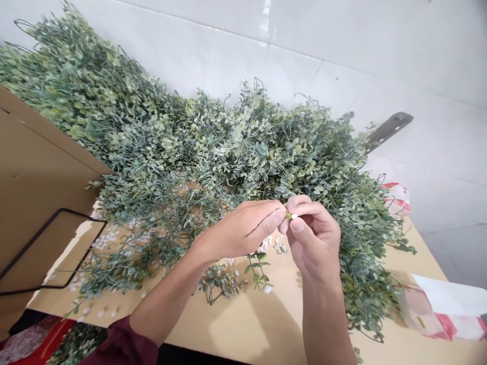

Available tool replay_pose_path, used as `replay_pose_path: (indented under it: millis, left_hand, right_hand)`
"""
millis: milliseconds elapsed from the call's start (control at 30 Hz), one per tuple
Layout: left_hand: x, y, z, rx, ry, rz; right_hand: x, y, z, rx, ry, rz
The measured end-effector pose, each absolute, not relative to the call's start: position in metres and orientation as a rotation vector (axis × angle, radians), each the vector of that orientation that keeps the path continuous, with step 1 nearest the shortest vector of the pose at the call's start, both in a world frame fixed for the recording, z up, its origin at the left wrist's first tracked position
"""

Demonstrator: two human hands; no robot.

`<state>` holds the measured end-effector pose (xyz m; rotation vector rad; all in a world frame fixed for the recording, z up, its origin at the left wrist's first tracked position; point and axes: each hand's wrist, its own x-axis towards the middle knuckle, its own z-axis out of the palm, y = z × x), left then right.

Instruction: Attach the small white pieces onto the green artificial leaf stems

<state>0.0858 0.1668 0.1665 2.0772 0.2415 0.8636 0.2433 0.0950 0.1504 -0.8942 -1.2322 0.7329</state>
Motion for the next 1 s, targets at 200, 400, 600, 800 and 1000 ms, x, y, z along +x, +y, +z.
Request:
replay_pose_path:
  millis: [200, 400, 600, 800, 1000]
  left_hand:
    - [0.0859, 0.1659, 0.1652, 2.080, 0.221, 0.923]
    - [0.0859, 0.1669, 0.1644, 2.070, 0.231, 0.950]
    - [0.0856, 0.1683, 0.1641, 2.101, 0.239, 0.963]
    - [0.0915, 0.1676, 0.1610, 2.127, 0.239, 0.956]
    - [0.0924, 0.1646, 0.1646, 1.996, 0.280, 0.894]
  right_hand:
    - [0.2378, 0.0950, 0.1525, -0.824, -1.237, 0.777]
    - [0.2350, 0.0953, 0.1514, -0.842, -1.222, 0.757]
    - [0.2326, 0.0960, 0.1508, -0.844, -1.198, 0.770]
    - [0.2383, 0.0981, 0.1461, -0.881, -1.175, 0.708]
    - [0.2399, 0.0983, 0.1440, -0.867, -1.179, 0.671]
